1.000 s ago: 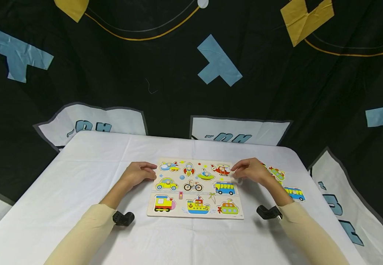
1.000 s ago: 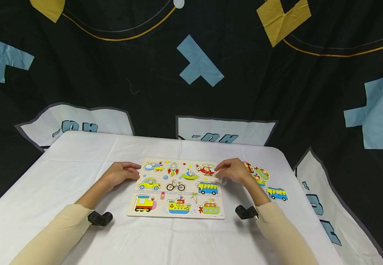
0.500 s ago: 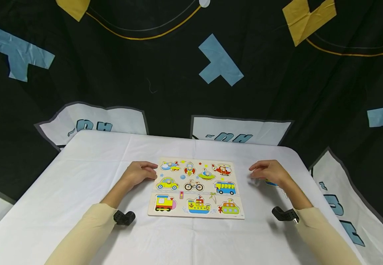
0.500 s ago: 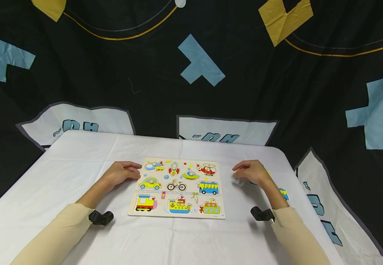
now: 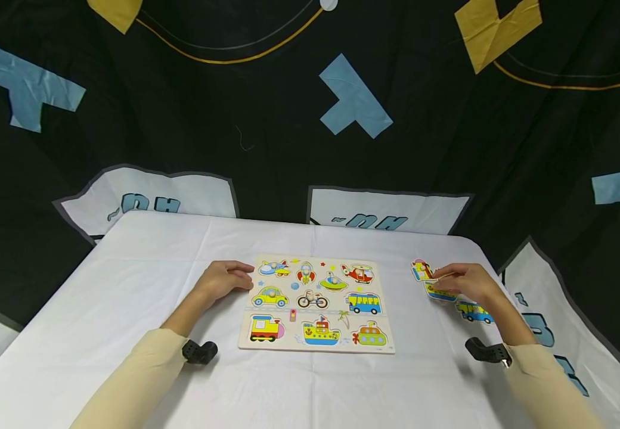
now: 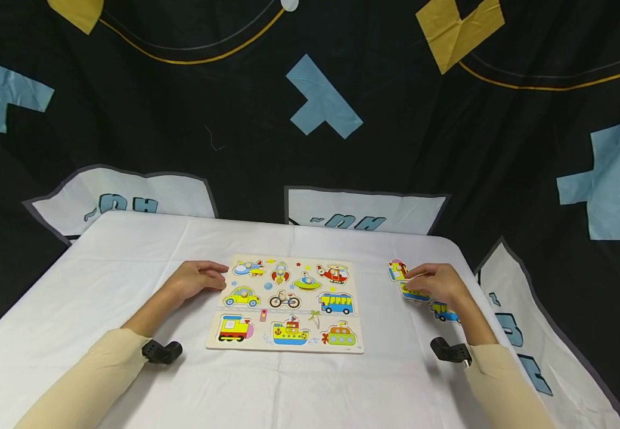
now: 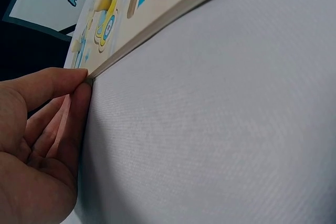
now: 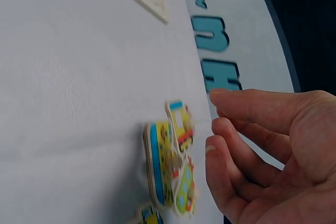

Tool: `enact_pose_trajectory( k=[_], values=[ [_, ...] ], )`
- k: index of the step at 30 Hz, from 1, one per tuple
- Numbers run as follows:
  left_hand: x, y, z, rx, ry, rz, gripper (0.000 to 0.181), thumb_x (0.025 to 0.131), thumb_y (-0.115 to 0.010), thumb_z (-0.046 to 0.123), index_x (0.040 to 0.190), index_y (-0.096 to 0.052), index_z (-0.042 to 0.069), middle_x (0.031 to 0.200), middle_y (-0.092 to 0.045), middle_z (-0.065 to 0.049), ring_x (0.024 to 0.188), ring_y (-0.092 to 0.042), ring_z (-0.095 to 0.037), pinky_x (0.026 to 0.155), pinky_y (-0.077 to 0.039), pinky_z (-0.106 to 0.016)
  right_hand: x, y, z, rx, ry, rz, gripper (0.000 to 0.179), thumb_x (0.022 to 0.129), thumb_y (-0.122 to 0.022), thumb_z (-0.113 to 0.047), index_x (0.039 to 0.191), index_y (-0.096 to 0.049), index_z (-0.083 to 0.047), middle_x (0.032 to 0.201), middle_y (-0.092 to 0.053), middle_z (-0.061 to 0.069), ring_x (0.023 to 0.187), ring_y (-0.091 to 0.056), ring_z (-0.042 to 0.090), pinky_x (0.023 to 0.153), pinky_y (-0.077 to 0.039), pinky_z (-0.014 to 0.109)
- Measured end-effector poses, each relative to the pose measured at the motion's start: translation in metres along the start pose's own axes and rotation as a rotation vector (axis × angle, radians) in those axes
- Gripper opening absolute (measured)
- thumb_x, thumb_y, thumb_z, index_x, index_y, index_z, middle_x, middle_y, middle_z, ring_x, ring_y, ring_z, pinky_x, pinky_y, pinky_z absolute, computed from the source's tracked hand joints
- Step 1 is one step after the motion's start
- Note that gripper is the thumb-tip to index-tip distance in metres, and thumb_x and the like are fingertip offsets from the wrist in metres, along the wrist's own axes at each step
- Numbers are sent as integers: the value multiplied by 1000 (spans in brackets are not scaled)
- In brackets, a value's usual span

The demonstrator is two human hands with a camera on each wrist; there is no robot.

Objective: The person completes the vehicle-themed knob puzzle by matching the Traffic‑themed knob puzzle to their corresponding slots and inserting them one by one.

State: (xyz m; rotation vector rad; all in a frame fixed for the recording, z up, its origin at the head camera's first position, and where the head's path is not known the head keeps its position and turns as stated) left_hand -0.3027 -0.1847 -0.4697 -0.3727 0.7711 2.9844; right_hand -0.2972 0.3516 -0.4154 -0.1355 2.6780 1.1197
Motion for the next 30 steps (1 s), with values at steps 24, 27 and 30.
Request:
enact_pose_trajectory(
  k=[24,27,30],
  values=[
    [1,-1,-1,-16,-17,-7,44,82,-80,12,124,-70,5,80,-74,1,76,-66,-13,75,-51,-24,-19,40,65,-24,-76,1,46,95,-69,-30,128,-66,2,137,-59,28,105,-62,25,80,-54,26],
    [1,0,-2,-11,-12,-2,43,82,-80,12,124,-70,6,80,-74,0,77,-66,-13,75,-50,-24,-19,41,71,-17,-94,-12,48,94,-71,-31,129,-65,1,134,-62,25,102,-63,22,80,-54,26],
    [1,0,-2,-10,-10,-3,44,82,-80,12,124,-70,6,80,-74,0,77,-66,-14,75,-50,-25,-20,41,74,-11,-109,-33,50,91,-74,-32,130,-66,0,132,-64,23,99,-63,19,81,-54,27]
  ],
)
Point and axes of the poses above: each hand's wrist, its own x-axis towards the middle knuckle, its own y-axis out of the back of the hand, z = x × y, the point moved 4 cm from there along x, towards the middle knuckle
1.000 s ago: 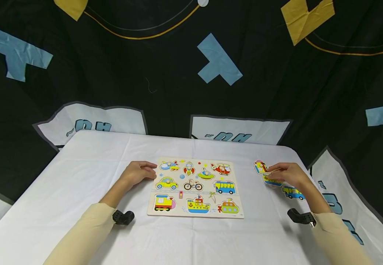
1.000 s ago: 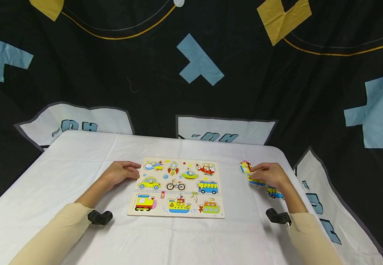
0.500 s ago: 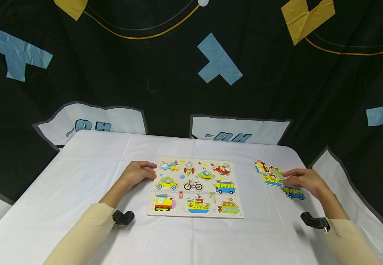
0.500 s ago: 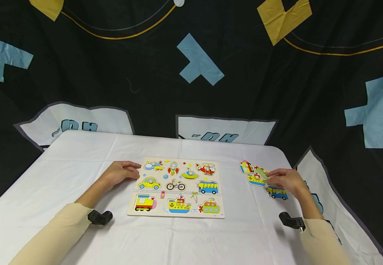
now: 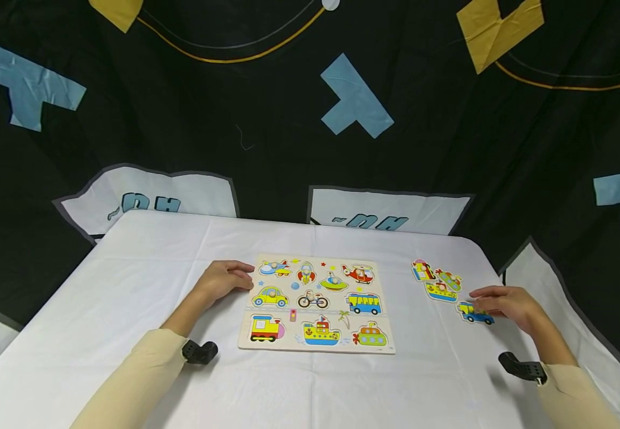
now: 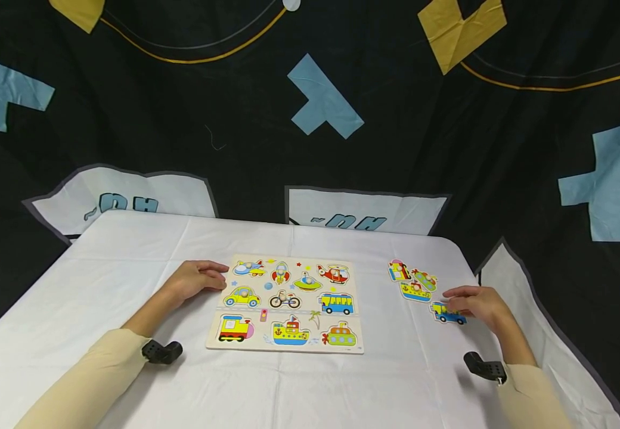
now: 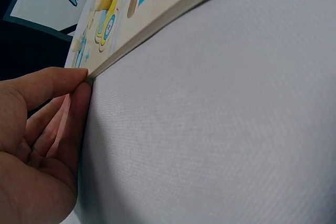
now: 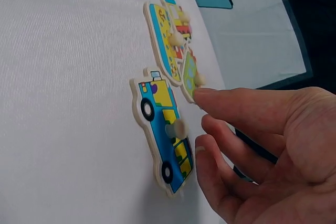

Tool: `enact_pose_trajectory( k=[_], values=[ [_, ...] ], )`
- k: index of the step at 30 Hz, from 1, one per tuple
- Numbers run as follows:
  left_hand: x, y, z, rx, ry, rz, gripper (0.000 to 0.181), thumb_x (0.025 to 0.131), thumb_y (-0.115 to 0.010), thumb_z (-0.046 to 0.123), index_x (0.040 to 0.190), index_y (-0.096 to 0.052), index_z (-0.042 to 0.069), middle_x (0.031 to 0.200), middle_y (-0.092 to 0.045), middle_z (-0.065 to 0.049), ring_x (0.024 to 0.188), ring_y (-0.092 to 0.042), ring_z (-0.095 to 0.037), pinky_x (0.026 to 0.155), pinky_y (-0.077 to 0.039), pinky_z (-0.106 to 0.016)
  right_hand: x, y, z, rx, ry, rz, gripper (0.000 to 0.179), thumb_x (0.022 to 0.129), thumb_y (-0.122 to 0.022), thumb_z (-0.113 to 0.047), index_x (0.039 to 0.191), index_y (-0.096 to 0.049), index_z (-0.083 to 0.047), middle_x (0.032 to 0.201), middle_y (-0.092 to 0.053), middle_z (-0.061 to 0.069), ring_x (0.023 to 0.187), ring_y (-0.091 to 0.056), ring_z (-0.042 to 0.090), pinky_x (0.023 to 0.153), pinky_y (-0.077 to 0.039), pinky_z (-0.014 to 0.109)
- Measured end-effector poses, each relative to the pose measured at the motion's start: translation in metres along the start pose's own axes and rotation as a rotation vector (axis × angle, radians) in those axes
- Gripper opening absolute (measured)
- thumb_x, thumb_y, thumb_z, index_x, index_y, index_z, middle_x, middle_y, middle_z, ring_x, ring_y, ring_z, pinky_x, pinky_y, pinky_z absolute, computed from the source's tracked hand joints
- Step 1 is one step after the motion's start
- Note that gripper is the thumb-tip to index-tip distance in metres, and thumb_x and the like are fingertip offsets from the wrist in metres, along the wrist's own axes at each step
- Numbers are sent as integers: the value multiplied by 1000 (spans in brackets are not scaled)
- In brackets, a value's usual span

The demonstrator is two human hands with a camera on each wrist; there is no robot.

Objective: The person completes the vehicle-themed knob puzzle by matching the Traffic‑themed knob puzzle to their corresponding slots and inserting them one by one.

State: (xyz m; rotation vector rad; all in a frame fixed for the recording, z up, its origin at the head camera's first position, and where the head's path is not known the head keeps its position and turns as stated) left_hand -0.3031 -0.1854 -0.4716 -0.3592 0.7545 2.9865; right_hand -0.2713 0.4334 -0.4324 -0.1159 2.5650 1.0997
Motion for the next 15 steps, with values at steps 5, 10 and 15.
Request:
enact_pose_trajectory(
  k=[5,10,15],
  values=[
    [0,0,-1,-6,-4,-4,45,82,-80,12,125,-70,6,82,-74,0,78,-66,-13,76,-51,-25,-1,-1,4,21,4,-21,50,90,-75,-29,129,-66,0,127,-68,18,95,-62,15,79,-54,28],
    [0,-1,-1,-11,-15,-5,45,82,-80,12,125,-69,5,83,-75,0,78,-66,-13,76,-51,-24,0,-4,9,72,21,-37,46,90,-75,-23,126,-67,4,112,-73,5,87,-61,9,75,-54,27],
    [0,0,0,-4,-24,-3,45,82,-79,11,125,-70,5,83,-75,-1,79,-67,-13,76,-51,-24,0,-7,14,86,25,-31,42,88,-75,-18,122,-68,6,106,-73,4,84,-61,9,72,-53,27]
  ],
)
Point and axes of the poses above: each hand's wrist, its own x-axis towards the middle knuckle, its own y-axis out of the back of the hand, z = x × y, the point moved 4 cm from there along x, towards the middle knuckle
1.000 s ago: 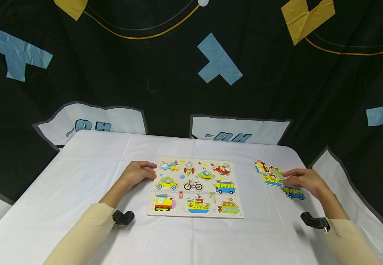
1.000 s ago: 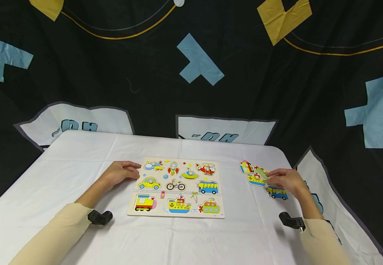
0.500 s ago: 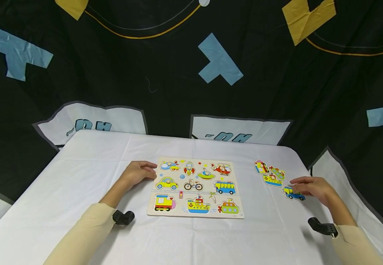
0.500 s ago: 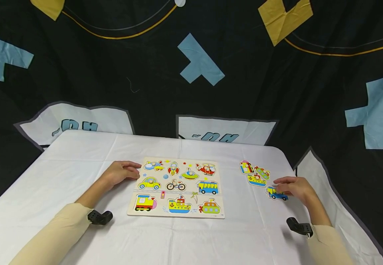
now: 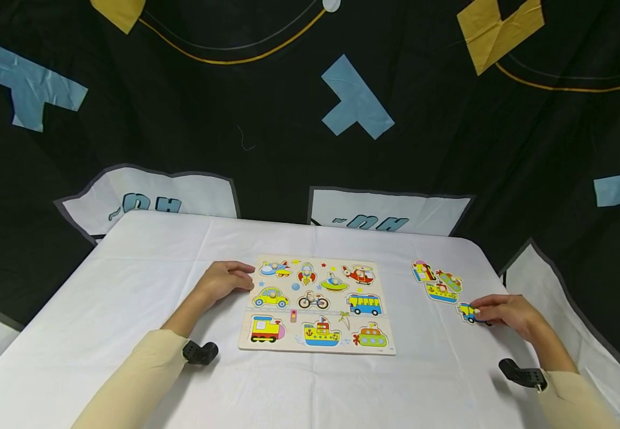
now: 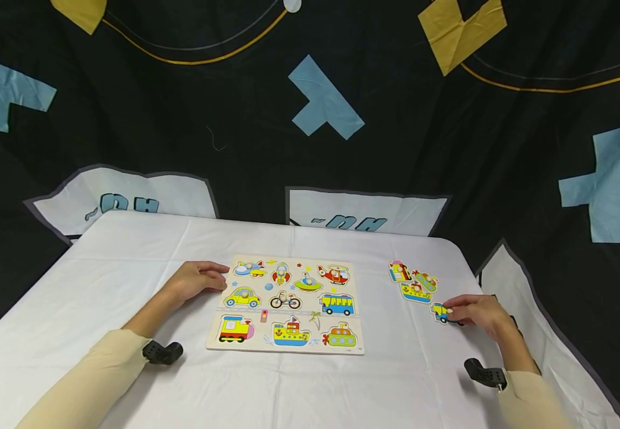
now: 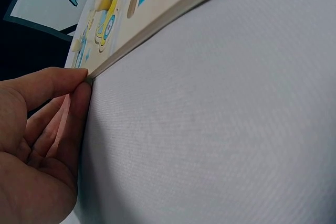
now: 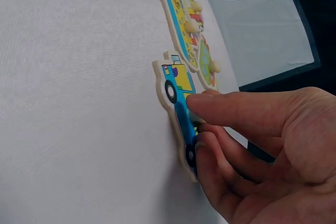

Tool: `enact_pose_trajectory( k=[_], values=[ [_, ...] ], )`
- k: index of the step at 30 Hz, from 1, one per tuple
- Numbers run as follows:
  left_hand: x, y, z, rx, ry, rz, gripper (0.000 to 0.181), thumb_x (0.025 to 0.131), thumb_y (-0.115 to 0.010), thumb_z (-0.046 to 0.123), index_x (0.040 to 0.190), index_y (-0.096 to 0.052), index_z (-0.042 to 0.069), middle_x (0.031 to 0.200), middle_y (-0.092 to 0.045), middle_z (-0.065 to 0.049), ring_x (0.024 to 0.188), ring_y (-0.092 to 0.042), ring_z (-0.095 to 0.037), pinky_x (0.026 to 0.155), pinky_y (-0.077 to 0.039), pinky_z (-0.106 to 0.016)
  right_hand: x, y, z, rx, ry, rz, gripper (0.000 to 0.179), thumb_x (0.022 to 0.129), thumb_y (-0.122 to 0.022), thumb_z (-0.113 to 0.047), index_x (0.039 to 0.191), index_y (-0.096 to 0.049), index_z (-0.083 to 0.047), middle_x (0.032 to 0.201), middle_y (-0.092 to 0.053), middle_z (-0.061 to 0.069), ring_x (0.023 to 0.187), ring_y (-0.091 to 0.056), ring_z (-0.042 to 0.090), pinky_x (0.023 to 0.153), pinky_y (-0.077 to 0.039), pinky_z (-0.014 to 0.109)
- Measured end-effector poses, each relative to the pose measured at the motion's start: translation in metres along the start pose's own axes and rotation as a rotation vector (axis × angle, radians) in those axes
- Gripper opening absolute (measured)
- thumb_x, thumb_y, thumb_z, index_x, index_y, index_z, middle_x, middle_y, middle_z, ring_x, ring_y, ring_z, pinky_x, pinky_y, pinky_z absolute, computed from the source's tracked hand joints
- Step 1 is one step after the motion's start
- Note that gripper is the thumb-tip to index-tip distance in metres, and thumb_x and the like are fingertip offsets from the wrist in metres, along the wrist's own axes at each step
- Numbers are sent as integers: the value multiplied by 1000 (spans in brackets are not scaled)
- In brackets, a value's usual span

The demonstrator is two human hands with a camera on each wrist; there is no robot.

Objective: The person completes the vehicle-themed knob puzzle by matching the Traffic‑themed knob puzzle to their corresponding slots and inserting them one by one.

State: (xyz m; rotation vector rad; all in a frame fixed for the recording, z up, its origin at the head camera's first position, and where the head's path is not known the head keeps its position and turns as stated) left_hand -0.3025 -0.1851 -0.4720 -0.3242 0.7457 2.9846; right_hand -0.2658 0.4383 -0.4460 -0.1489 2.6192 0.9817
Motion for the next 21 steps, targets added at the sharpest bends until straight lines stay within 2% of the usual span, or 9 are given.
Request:
enact_pose_trajectory(
  k=[6,21],
  values=[
    [0,0,-1,1,11,11,45,82,-80,12,125,-70,6,82,-75,0,78,-66,-13,76,-51,-24,1,0,3,-18,-19,27,39,88,-76,-18,119,-70,5,110,-73,11,88,-61,14,71,-53,28],
    [0,0,1,3,22,14,45,81,-80,12,124,-70,6,80,-73,1,77,-66,-13,75,-51,-25,2,-1,6,-13,-25,63,35,87,-77,-17,114,-72,4,105,-74,9,85,-60,13,70,-51,28]
  ],
)
Point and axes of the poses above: each hand's wrist, its own x-axis towards the middle knuckle, its own y-axis out of the back of the hand, z = x × y, the point moved 4 cm from there along x, towards the middle knuckle
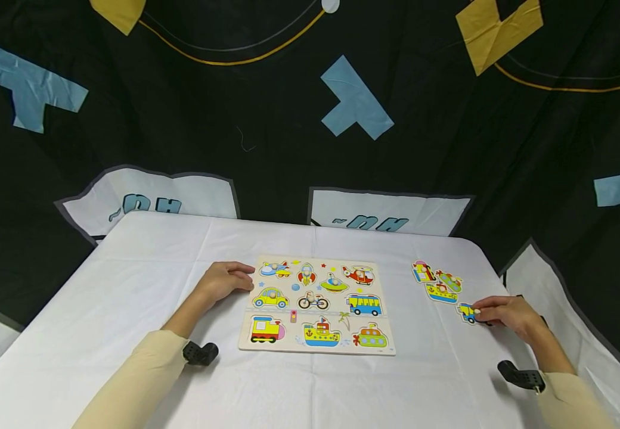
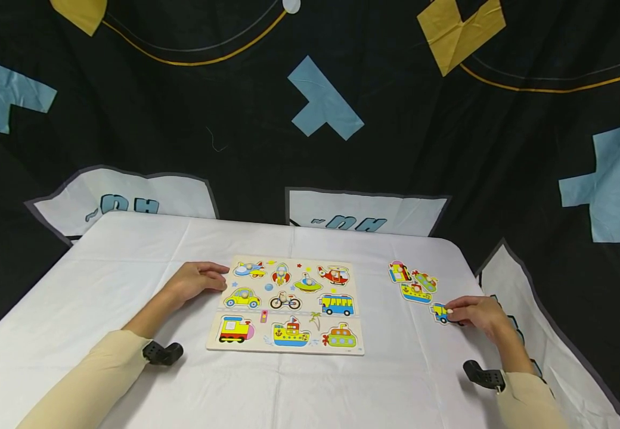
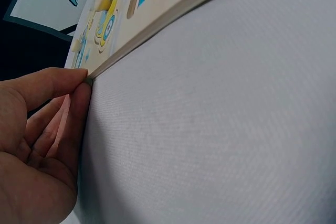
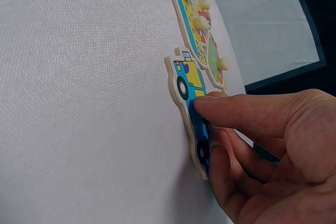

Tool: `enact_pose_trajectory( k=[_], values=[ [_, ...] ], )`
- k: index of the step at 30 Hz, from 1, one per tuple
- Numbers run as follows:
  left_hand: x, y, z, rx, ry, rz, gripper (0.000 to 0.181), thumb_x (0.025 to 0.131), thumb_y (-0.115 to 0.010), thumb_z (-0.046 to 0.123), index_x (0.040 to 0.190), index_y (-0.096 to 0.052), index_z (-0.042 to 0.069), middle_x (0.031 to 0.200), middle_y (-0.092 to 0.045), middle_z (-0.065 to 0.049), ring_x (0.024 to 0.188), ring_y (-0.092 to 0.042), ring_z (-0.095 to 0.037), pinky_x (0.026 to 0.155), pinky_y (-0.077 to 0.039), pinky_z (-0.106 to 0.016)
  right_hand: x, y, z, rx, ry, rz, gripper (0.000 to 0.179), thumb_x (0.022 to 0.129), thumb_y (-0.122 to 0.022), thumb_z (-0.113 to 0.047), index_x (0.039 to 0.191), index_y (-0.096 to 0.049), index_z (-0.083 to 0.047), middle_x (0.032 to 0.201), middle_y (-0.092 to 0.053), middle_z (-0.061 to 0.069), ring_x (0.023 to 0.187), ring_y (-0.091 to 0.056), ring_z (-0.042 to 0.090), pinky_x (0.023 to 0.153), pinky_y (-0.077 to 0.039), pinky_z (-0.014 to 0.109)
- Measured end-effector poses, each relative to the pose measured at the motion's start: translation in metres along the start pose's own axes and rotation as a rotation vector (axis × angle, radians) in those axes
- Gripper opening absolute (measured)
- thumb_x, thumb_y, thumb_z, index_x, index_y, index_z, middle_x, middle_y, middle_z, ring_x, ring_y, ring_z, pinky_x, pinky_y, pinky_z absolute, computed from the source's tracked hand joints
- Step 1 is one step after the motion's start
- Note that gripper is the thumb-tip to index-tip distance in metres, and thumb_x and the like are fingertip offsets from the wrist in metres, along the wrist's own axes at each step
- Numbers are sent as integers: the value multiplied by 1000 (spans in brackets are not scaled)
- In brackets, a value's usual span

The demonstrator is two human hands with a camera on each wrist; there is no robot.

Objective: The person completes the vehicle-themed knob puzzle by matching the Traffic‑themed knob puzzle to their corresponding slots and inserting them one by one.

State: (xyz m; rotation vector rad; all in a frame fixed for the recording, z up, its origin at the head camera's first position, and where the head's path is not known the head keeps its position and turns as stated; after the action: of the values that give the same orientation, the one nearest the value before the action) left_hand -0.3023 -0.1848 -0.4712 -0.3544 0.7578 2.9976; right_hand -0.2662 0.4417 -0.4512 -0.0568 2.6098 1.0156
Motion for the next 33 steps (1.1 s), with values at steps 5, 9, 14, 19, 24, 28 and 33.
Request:
enact_pose_trajectory(
  k=[5,9,14,19,24,28,33],
  values=[
    [0,0,0,0,-6,-2,44,81,-80,11,124,-70,5,81,-74,1,77,-66,-13,75,-51,-25,2,0,1,-1,-20,9,33,87,-77,-17,113,-73,3,105,-74,9,85,-60,14,69,-50,28],
    [1,1,0,8,-2,-4,44,82,-80,12,124,-70,6,82,-74,0,78,-66,-13,76,-51,-25,2,0,0,-6,-22,11,33,87,-77,-17,113,-73,3,105,-74,10,85,-60,15,69,-50,29],
    [2,1,0,16,12,-7,44,83,-80,14,125,-70,8,84,-75,-2,79,-66,-14,77,-50,-25,1,0,-1,-9,-16,8,32,87,-76,-16,112,-73,4,104,-74,10,85,-60,15,69,-50,29],
    [2,0,0,11,17,-5,44,83,-79,14,126,-70,8,83,-74,-1,79,-66,-15,77,-50,-26,1,0,-1,-11,-20,8,31,87,-75,-16,112,-73,4,104,-74,10,85,-60,15,69,-50,29],
    [2,-1,-1,6,14,-6,44,83,-79,13,125,-70,7,82,-74,-1,78,-66,-15,76,-51,-26,2,1,-1,-14,-26,9,31,87,-75,-16,112,-74,3,105,-74,10,85,-60,15,69,-50,29],
    [2,-1,-1,8,11,-5,44,82,-80,13,125,-70,7,82,-74,-1,77,-66,-14,75,-51,-25,2,1,-2,-13,-20,3,31,87,-76,-15,112,-74,4,104,-74,9,84,-60,14,69,-50,29],
    [2,0,-1,15,12,-6,44,83,-80,14,125,-70,7,83,-74,-2,79,-66,-14,76,-50,-25,2,1,-4,-28,-21,1,32,87,-76,-16,112,-74,3,105,-74,10,85,-60,15,69,-50,30]
  ],
)
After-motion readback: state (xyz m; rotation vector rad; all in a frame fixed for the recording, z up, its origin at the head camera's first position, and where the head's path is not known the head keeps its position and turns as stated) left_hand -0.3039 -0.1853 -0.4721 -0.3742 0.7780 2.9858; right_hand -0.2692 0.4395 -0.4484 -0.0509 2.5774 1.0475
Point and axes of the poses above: each hand's wrist, its own x-axis towards the middle knuckle, its own y-axis out of the back of the hand, z = x × y, the point moved 4 cm from there along x, towards the middle knuckle
